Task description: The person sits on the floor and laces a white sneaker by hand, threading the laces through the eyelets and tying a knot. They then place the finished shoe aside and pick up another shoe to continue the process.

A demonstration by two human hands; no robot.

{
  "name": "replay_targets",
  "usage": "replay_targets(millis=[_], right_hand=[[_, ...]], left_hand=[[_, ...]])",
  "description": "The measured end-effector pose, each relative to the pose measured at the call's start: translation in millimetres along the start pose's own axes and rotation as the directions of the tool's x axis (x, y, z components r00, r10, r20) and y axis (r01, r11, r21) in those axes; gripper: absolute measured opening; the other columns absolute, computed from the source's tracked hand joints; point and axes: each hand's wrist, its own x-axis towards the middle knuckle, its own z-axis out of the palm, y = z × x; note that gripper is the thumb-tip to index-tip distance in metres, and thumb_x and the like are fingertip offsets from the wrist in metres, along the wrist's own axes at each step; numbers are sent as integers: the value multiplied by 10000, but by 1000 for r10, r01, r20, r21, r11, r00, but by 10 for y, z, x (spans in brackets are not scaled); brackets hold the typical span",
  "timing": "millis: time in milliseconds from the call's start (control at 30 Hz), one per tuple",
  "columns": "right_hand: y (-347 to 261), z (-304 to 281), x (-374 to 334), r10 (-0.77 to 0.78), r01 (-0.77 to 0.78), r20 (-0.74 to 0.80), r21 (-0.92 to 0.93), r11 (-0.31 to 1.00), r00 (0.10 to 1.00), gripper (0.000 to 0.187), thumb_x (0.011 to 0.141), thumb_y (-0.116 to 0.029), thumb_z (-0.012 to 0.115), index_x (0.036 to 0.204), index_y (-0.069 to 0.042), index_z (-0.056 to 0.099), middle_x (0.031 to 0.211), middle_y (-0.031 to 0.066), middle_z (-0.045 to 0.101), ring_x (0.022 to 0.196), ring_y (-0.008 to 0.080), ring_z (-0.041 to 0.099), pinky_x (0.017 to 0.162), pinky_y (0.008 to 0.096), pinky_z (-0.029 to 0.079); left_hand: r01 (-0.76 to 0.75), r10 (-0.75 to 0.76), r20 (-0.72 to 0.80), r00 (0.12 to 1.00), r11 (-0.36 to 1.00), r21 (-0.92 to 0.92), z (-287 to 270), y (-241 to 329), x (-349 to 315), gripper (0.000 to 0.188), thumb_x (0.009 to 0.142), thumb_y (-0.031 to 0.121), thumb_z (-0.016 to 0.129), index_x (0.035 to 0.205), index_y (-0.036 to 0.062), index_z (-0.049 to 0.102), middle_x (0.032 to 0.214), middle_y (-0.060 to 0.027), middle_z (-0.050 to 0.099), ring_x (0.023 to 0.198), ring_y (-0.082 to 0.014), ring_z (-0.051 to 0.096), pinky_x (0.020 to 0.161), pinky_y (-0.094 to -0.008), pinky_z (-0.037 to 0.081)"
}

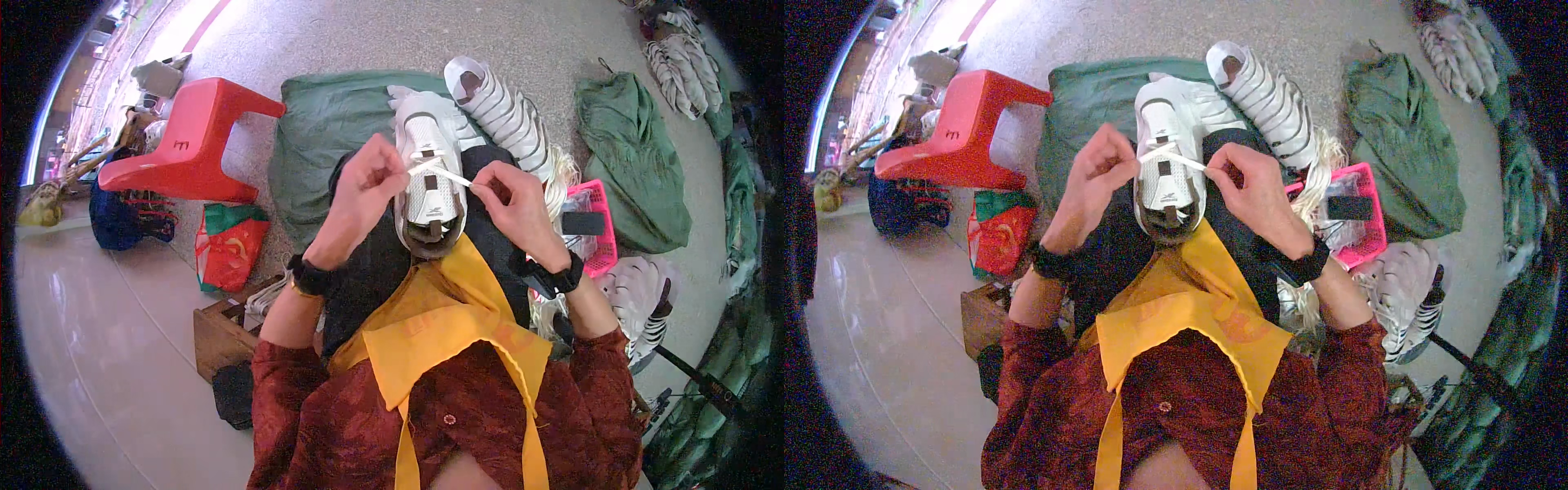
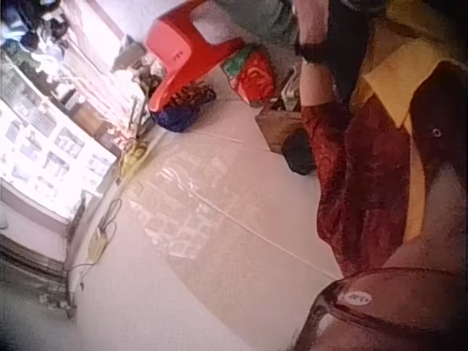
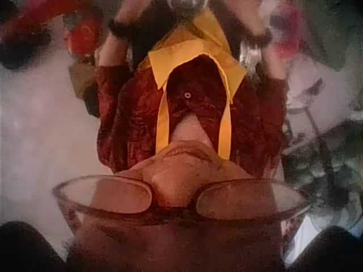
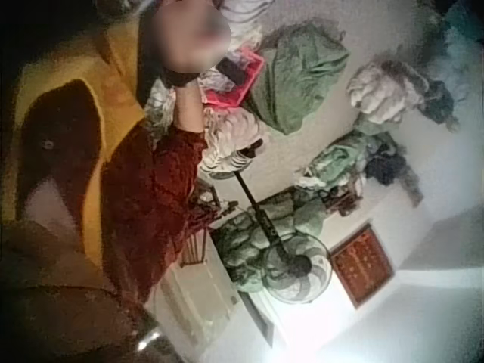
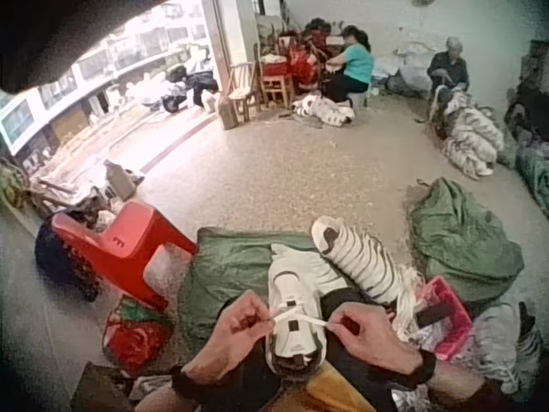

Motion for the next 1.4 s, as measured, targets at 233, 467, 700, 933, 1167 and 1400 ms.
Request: replay_targets(millis=[233,467,700,933,1167,1400], right_hand=[[-15,26,10,-29,29,-10,7,1000,1000,86,880,-60,704,881,-11,634,751,81,626,602,177,587,556,309,466],[-158,117,165,-92,92,-18,-6,996,996,111,874,-115,721,914,-23,672,808,110,645,622,229,623,571,341,499],[-231,231,334,-188,197,58,-215,957,980,135,873,-151,696,882,-25,649,844,153,643,735,361,646,646,444,517],[-263,284,452,-311,324,92,-276,905,946,125,855,-114,671,922,-37,600,855,160,604,775,389,644,653,473,517],[-207,377,617,-465,502,204,-483,717,861,151,811,-104,681,911,-48,583,828,136,602,740,354,657,605,462,524],[-201,182,488,-429,495,249,-494,715,868,106,834,-80,694,904,-71,615,788,102,585,727,322,647,587,422,506]], left_hand=[[-10,21,-54,998,981,195,-41,-81,-139,164,903,-33,634,906,79,515,782,65,509,719,-25,475,641,-203,369],[-121,140,-17,990,903,411,-143,-84,-23,137,906,-37,631,892,57,534,760,53,517,695,-19,479,602,-204,381],[-131,153,-19,988,901,413,-142,28,164,114,912,-27,612,879,56,541,770,49,531,728,-29,501,639,-204,415],[-68,115,-86,990,901,428,-82,135,288,100,901,-5,623,887,57,546,790,47,546,742,-35,514,660,-215,426],[-29,67,-106,992,943,332,-105,113,379,101,897,3,624,909,66,546,806,44,565,757,-45,533,673,-216,429],[-61,65,-11,998,973,225,-168,28,226,123,900,2,636,909,72,534,807,45,549,751,-37,514,666,-214,413]])
